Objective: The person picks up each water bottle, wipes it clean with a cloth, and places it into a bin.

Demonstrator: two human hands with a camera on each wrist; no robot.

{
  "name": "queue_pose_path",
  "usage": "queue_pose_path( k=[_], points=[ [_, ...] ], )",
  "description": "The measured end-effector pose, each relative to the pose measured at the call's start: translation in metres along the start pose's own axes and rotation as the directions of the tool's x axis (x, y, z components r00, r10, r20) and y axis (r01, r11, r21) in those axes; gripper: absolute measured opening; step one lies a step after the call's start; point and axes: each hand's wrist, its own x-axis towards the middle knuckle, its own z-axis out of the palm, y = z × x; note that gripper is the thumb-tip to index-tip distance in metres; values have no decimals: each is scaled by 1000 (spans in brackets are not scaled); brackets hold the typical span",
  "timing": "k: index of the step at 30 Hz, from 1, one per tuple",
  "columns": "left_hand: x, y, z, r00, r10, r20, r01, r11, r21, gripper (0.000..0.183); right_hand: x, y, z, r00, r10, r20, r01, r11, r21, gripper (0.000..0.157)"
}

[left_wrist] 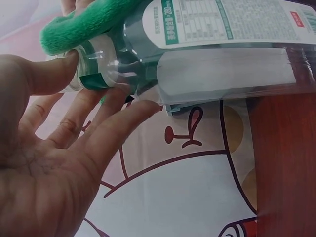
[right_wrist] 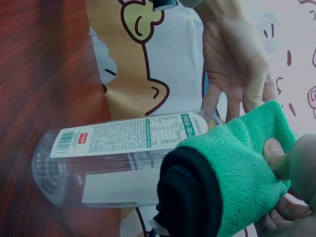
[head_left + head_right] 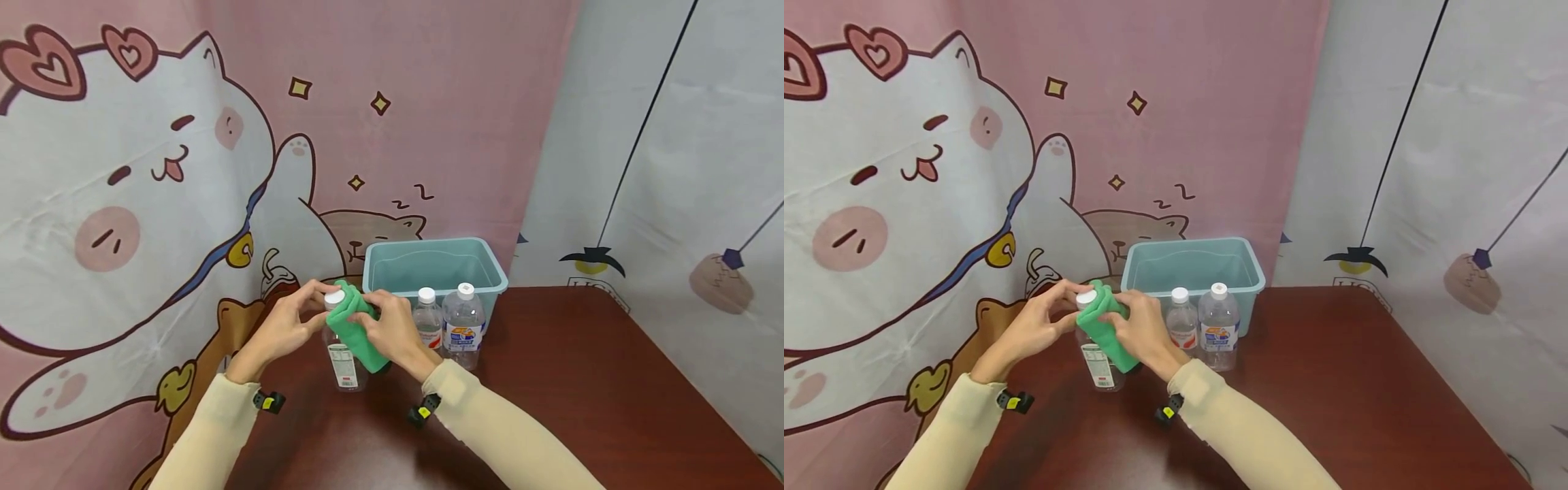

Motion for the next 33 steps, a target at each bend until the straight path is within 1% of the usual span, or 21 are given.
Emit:
queue_pose_path(
  k=[6,11,17,23,28,33],
  points=[
    [-1,1,1,1000,12,-6,-12,1000,14,48,-5,3,-2,1000,4,-9,-4,1000,10,29],
    [-1,2,2,1000,16,-4,-16,1000,-6,48,-9,3,-5,1000,-7,-16,7,1000,24,30],
    [-2,4,4,1000,4,-3,-5,1000,-15,51,-16,1,-9,999,-8,-35,8,1000,10,28],
    [-5,7,6,1000,-11,-23,10,1000,-22,51,-22,-4,-15,999,-9,-36,8,1000,-17,30],
    [-5,10,10,997,9,-81,-8,1000,6,50,-27,-8,-22,999,-12,-34,11,999,-36,31],
    [-4,15,17,983,29,-179,-20,998,52,47,-31,-8,-27,999,-21,-46,19,998,-53,31]
  ],
)
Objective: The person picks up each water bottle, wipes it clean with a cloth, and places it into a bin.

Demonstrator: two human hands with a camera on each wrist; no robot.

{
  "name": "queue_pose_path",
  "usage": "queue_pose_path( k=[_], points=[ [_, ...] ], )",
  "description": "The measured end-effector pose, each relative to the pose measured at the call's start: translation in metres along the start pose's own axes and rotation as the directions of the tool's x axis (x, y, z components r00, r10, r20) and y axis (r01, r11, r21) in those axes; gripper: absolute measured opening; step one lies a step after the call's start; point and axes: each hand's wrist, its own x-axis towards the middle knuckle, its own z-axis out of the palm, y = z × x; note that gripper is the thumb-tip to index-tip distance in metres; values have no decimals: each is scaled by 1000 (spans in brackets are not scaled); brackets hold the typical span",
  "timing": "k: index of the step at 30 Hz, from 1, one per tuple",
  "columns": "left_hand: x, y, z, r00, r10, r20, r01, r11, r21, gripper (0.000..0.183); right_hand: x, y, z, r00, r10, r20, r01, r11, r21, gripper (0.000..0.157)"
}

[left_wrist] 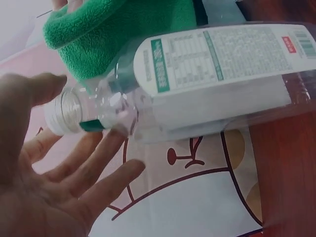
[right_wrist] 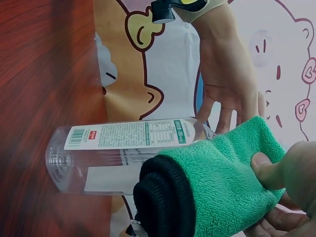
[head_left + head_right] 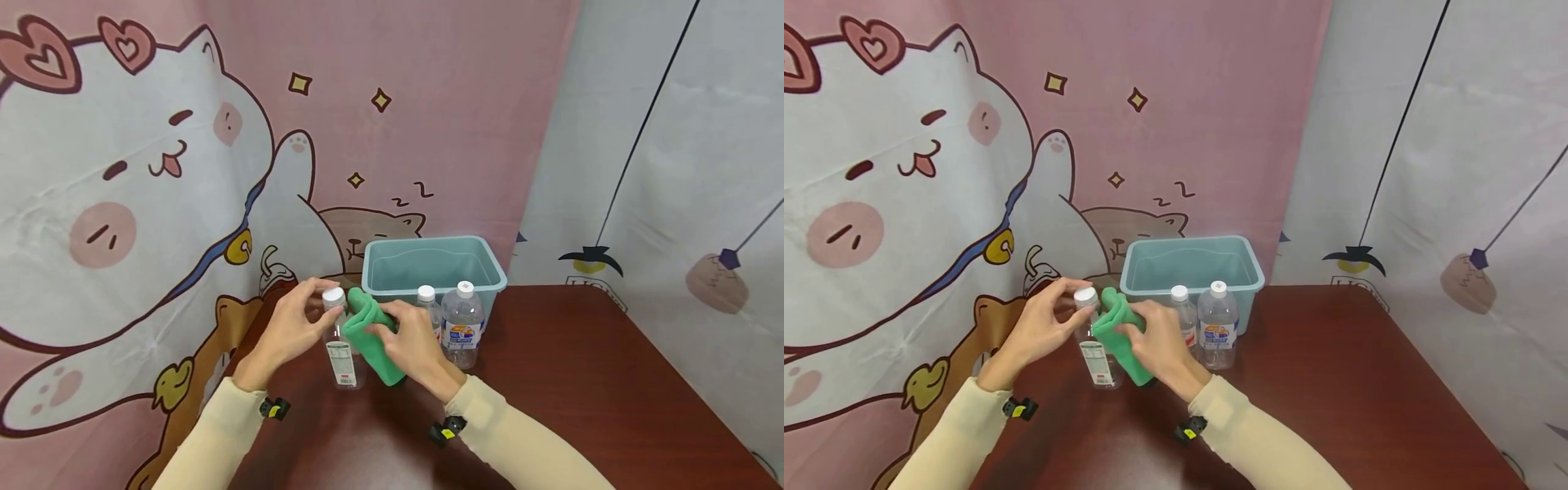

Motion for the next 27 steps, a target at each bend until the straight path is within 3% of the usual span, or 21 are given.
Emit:
queue_pose_path(
  k=[5,11,27],
  points=[
    [0,5,6,996,7,-84,0,997,83,46,-5,1,-5,1000,11,-6,-11,1000,-25,32],
    [2,8,7,993,7,-117,8,992,124,47,-5,2,-9,1000,5,-12,-6,998,-62,31],
    [4,8,-2,999,1,-49,4,996,93,47,-1,3,-14,1000,17,-11,-17,998,-55,33]
  ],
)
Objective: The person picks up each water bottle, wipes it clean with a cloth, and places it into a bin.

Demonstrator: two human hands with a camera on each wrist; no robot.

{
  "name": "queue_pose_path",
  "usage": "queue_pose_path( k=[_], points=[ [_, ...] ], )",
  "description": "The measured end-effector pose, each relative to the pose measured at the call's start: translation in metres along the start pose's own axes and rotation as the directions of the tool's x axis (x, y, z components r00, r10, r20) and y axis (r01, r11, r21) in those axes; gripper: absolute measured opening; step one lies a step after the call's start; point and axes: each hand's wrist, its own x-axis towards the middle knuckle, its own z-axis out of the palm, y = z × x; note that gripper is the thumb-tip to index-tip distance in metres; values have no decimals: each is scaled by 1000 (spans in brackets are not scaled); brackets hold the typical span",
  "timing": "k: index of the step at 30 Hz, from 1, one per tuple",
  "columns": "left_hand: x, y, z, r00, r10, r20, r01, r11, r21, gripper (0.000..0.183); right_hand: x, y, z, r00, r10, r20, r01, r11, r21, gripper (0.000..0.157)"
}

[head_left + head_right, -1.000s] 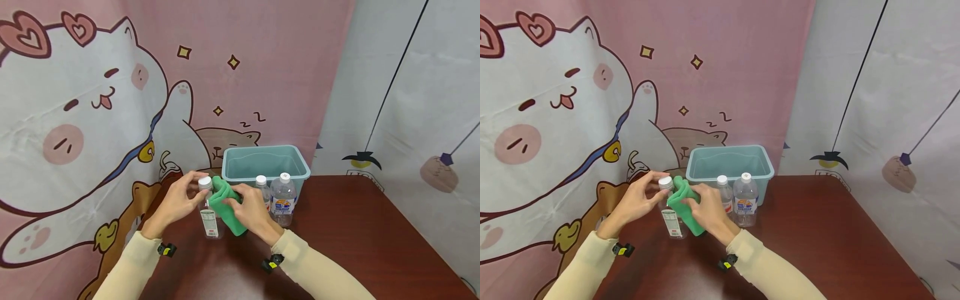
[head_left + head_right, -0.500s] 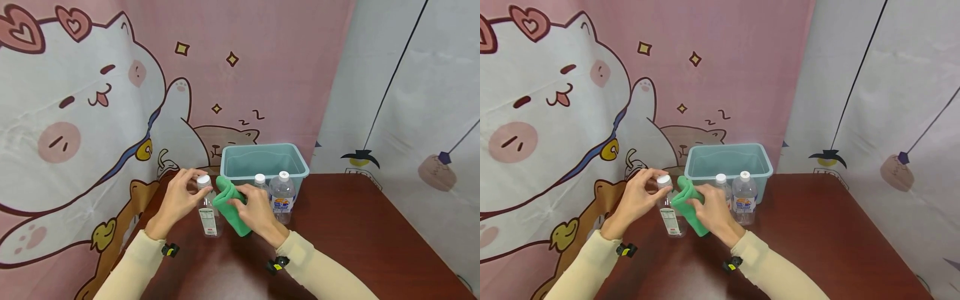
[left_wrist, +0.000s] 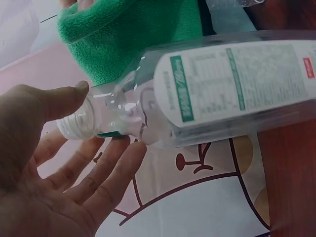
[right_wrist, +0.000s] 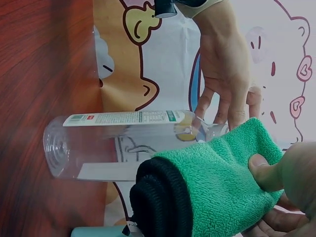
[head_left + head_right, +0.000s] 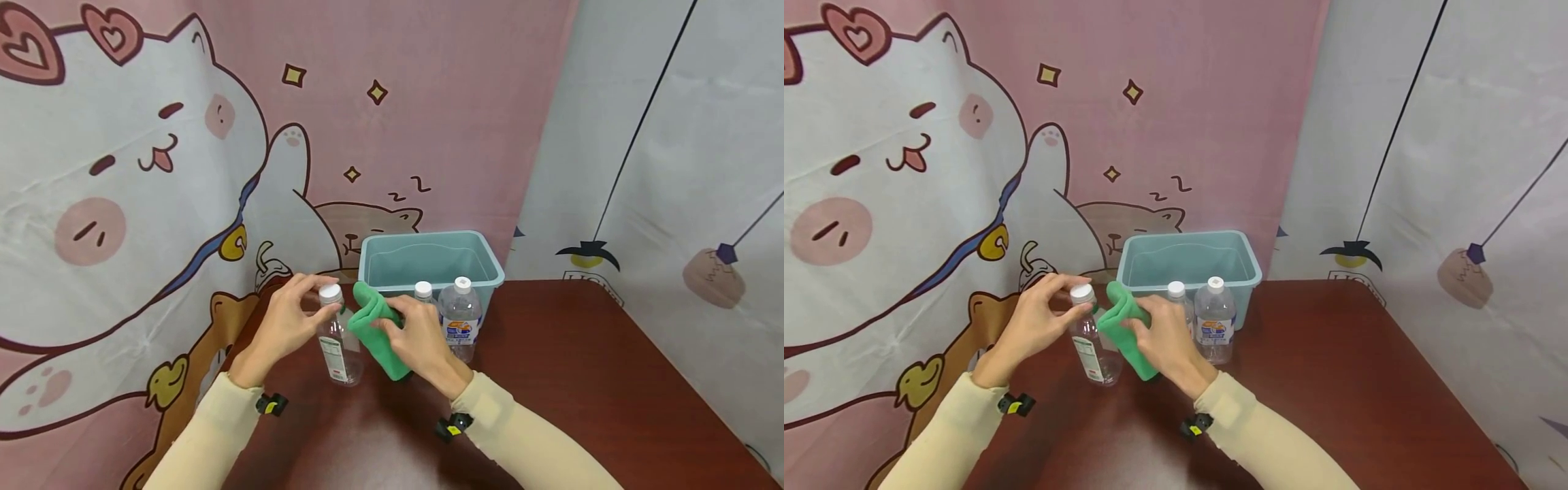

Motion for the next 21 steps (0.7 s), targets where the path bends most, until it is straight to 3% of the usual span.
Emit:
queue_pose_path(
  k=[10,18,21],
  points=[
    [1,-3,-3,995,1,97,3,999,-50,51,2,0,1,1000,-1,-11,1,1000,-4,34],
    [4,-6,-6,977,8,214,19,992,-123,52,1,2,2,1000,9,-9,-9,1000,-7,32],
    [4,-7,-7,973,29,228,3,991,-136,52,3,1,3,1000,9,2,-9,1000,1,31]
  ],
)
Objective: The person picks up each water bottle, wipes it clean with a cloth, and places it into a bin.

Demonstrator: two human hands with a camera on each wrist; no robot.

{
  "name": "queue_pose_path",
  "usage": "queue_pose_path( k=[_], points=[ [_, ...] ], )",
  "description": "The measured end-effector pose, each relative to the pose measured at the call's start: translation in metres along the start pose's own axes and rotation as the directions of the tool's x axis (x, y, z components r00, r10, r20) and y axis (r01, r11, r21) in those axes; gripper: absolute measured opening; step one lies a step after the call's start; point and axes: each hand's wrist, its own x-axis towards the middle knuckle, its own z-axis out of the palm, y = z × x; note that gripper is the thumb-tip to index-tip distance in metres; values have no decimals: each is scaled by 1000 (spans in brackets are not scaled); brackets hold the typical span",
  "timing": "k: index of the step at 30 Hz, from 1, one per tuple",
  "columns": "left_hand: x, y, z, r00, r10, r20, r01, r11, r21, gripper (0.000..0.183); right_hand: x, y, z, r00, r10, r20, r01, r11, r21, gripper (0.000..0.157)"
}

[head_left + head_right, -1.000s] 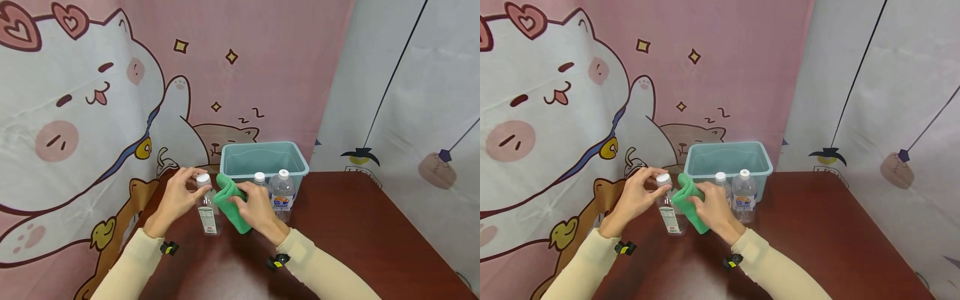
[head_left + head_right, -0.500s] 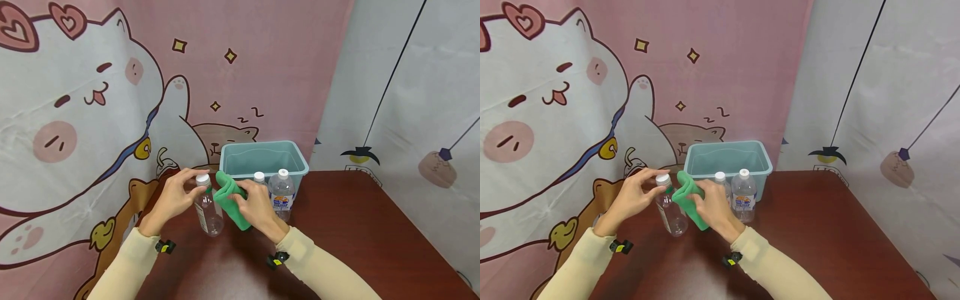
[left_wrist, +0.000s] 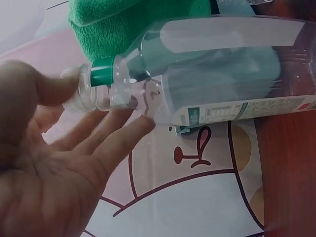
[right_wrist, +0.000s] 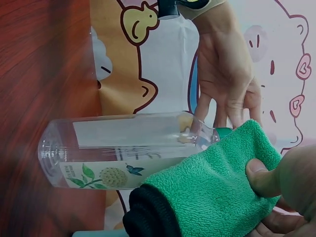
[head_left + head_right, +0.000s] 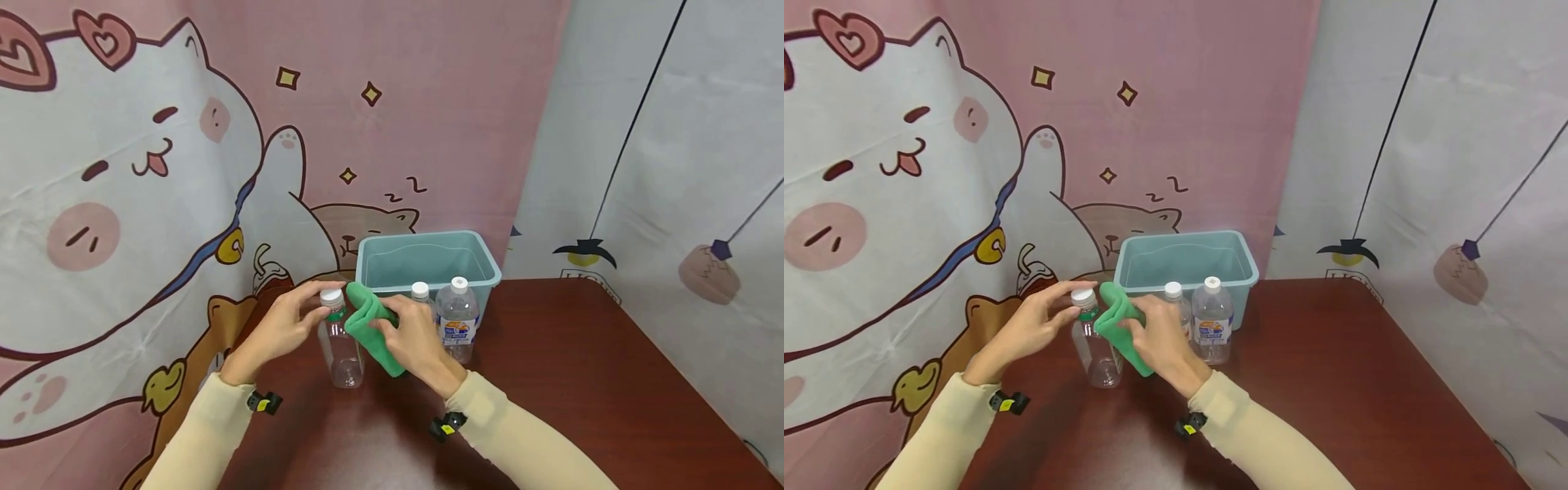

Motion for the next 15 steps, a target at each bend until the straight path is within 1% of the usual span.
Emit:
queue_pose_path(
  k=[2,7,12,15],
  points=[
    [-1,0,0,1000,12,-11,-11,1000,20,51,2,-1,1,1000,-3,8,3,1000,6,31],
    [1,0,2,997,41,-65,-36,996,77,47,11,-5,9,1000,-19,22,19,999,32,31],
    [4,-3,3,994,66,-87,-62,997,47,46,20,-6,18,998,-39,44,36,997,62,29],
    [5,-4,2,994,65,-93,-63,998,22,42,24,-5,24,997,-44,71,39,997,66,29]
  ],
)
